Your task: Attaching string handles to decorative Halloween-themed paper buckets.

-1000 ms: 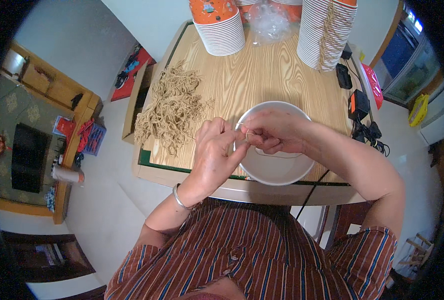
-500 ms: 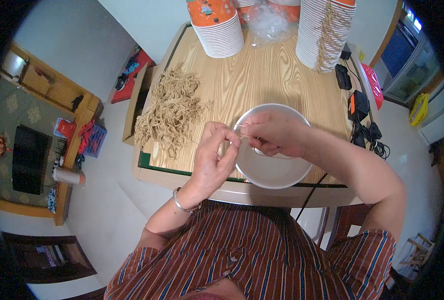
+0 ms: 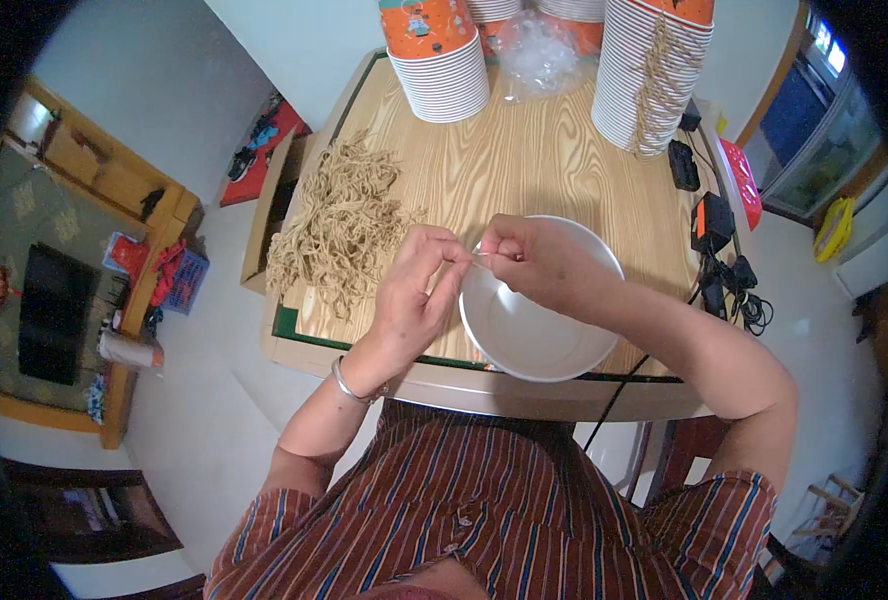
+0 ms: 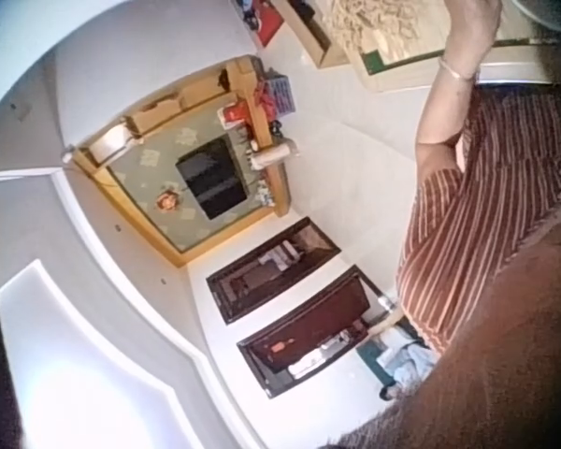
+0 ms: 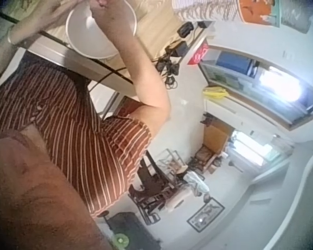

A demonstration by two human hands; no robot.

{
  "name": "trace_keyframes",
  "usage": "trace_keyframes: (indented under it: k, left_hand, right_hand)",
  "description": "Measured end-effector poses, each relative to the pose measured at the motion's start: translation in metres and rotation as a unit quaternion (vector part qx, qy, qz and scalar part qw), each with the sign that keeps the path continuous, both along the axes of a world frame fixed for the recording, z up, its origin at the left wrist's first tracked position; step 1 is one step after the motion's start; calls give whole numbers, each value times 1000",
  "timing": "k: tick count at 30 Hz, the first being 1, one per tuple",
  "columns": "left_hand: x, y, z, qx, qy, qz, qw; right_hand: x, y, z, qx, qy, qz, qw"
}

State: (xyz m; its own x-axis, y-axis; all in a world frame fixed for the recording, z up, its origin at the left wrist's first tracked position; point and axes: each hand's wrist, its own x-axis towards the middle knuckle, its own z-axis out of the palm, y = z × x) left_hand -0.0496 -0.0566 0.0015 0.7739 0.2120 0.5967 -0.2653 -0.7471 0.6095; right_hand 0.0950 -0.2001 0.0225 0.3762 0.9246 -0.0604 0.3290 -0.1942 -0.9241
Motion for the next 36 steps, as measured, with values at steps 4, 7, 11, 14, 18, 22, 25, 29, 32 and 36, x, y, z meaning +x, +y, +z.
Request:
trace_keyframes:
  k: [4, 7, 11, 14, 18, 22, 25, 29, 32, 36]
  left_hand:
    - [7, 7, -1, 37, -15, 7, 999]
    - [11, 9, 0, 63, -42, -1, 997]
    - [14, 12, -1, 131, -84, 15, 988]
    - [16, 13, -4, 140, -103, 22, 985]
    - [14, 11, -6, 90, -81, 27, 992]
    - [13, 7, -7, 28, -46, 29, 998]
    - [12, 5, -8, -8, -43, 39, 998]
    - [10, 1, -7, -16, -27, 60, 998]
    - [8, 0, -7, 7, -32, 62, 998]
    - [5, 0, -5, 46, -42, 56, 996]
  right_hand:
    - [-2, 0, 2, 8, 13, -4, 1000]
    - [0, 1, 3, 7, -7, 3, 1000]
    - [-4, 3, 11, -46, 88, -31, 995]
    - [-7, 4, 18, -90, 178, -61, 978]
    - [-8, 4, 18, -106, 207, -82, 969]
    - [-9, 4, 18, -98, 200, -82, 971]
    - [-10, 6, 19, -100, 206, -90, 969]
    - [-14, 6, 21, -108, 219, -99, 965]
    - [-14, 6, 15, -102, 220, -112, 964]
    - [-16, 7, 18, -99, 220, -114, 964]
